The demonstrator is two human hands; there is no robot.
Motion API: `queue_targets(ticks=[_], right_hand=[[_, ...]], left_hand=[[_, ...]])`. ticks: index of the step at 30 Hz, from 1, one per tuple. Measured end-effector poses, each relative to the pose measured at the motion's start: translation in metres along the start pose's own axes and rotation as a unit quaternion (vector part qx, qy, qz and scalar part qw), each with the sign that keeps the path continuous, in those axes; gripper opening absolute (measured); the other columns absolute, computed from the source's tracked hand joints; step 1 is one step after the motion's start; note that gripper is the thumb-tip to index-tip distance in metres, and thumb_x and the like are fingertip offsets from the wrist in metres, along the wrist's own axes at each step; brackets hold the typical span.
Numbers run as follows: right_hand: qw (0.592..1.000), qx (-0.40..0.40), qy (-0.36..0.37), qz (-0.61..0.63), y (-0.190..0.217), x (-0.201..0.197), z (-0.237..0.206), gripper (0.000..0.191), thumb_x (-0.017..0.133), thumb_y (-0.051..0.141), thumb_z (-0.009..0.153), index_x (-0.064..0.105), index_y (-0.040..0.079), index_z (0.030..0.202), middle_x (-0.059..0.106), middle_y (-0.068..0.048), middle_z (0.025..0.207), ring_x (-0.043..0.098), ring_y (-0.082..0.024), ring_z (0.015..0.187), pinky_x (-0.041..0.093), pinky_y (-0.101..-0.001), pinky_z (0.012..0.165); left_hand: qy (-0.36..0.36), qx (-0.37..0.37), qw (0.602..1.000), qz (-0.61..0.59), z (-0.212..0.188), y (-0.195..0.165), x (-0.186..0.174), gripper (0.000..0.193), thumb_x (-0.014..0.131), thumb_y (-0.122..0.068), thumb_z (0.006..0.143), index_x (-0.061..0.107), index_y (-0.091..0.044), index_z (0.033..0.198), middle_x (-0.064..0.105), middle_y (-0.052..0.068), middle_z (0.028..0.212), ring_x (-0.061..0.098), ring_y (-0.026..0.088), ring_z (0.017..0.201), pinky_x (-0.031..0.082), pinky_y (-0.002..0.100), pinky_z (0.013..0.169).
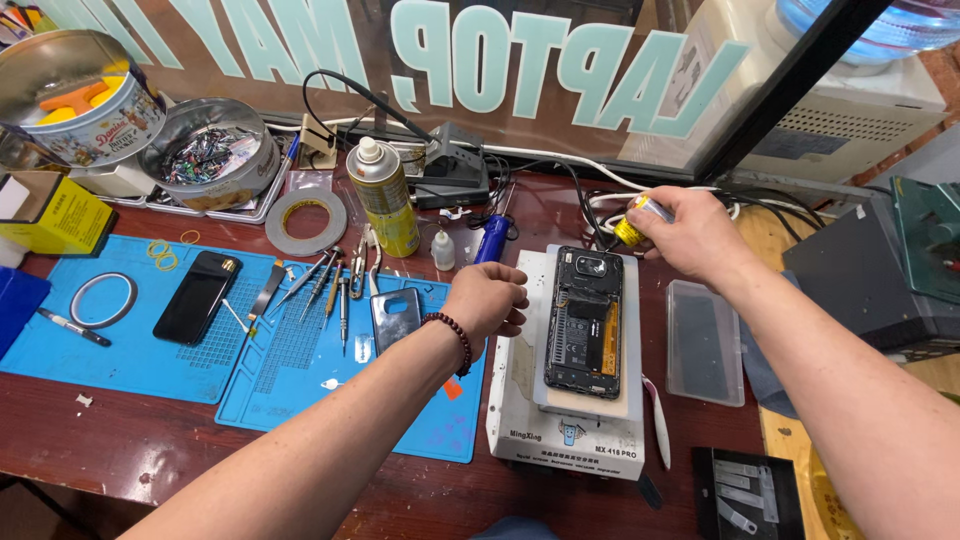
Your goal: The person uses a small brush to clean the interior of a disassembled smartphone, then applies adhesive to the back cover and reattaches it. They secure the cover with rubber bands, connect a charging cable, and later remove the back cover again to access the battery.
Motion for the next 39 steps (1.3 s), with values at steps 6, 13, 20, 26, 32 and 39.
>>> queue_targets(ticks=[6,13,20,26,32,39], right_hand=[[0.999,0.005,-0.024,0.046,-0.021,-0.009,-0.014,0.03,0.067,0.022,0.097,0.072,0.001,0.118,0.074,-0.009,0.1,0.071,-0.013,0.078,0.061,-0.0288,0.064],[0.991,-0.028,-0.125,0.025,0.018,-0.028,-0.051,0.029,0.075,0.022,0.094,0.074,0.003,0.116,0.072,-0.009,0.085,0.066,-0.015,0.072,0.055,-0.0333,0.064],[0.933,-0.3,-0.194,-0.037,0.122,0.02,-0.121,0.034,0.079,0.009,0.083,0.072,0.005,0.116,0.066,-0.013,0.117,0.069,-0.023,0.106,0.058,-0.0351,0.089],[0.94,-0.327,-0.085,0.046,0.162,0.053,-0.112,0.04,0.076,0.007,0.081,0.066,0.001,0.12,0.068,-0.014,0.12,0.071,-0.027,0.106,0.058,-0.034,0.09],[0.992,-0.084,-0.092,0.016,0.135,0.145,-0.038,0.02,0.071,0.011,0.083,0.078,0.008,0.102,0.079,-0.013,0.094,0.079,-0.026,0.087,0.06,-0.0352,0.08],[0.966,0.051,0.135,-0.215,0.057,0.297,-0.011,0.036,0.076,0.003,0.074,0.076,0.01,0.109,0.074,-0.019,0.107,0.071,-0.035,0.104,0.056,-0.0433,0.093]], left_hand=[[-0.017,0.038,0.999,-0.014,-0.016,-0.017,0.009,0.026,0.065,-0.003,0.089,0.067,-0.001,0.115,0.071,0.008,0.089,0.067,0.017,0.067,0.059,0.033,0.061],[0.031,0.049,0.998,-0.027,-0.045,-0.03,0.033,0.024,0.065,-0.018,0.094,0.068,-0.002,0.112,0.071,0.008,0.086,0.066,0.017,0.065,0.057,0.033,0.058],[0.171,0.049,0.96,-0.216,-0.075,-0.048,0.049,0.053,0.05,-0.059,0.098,0.064,-0.009,0.107,0.066,0.004,0.088,0.067,0.018,0.081,0.059,0.04,0.076],[0.142,0.053,0.955,-0.254,-0.066,-0.058,-0.028,0.03,0.059,-0.035,0.1,0.065,-0.008,0.11,0.07,0.008,0.098,0.07,0.023,0.089,0.06,0.04,0.082],[0.038,0.077,0.987,-0.134,-0.043,-0.039,-0.135,0.023,0.065,-0.016,0.097,0.065,0.002,0.11,0.072,0.011,0.098,0.073,0.024,0.085,0.065,0.038,0.075],[0.073,0.018,0.996,-0.051,-0.044,0.006,-0.207,0.022,0.066,-0.018,0.096,0.064,-0.003,0.112,0.071,0.01,0.092,0.072,0.022,0.074,0.063,0.037,0.067]])
Point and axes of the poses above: each hand's wrist, its own z-axis towards the middle knuckle, its own x-axis out of the palm, y = z × x, the point moved 4 cm from there along z, towards the middle knuckle
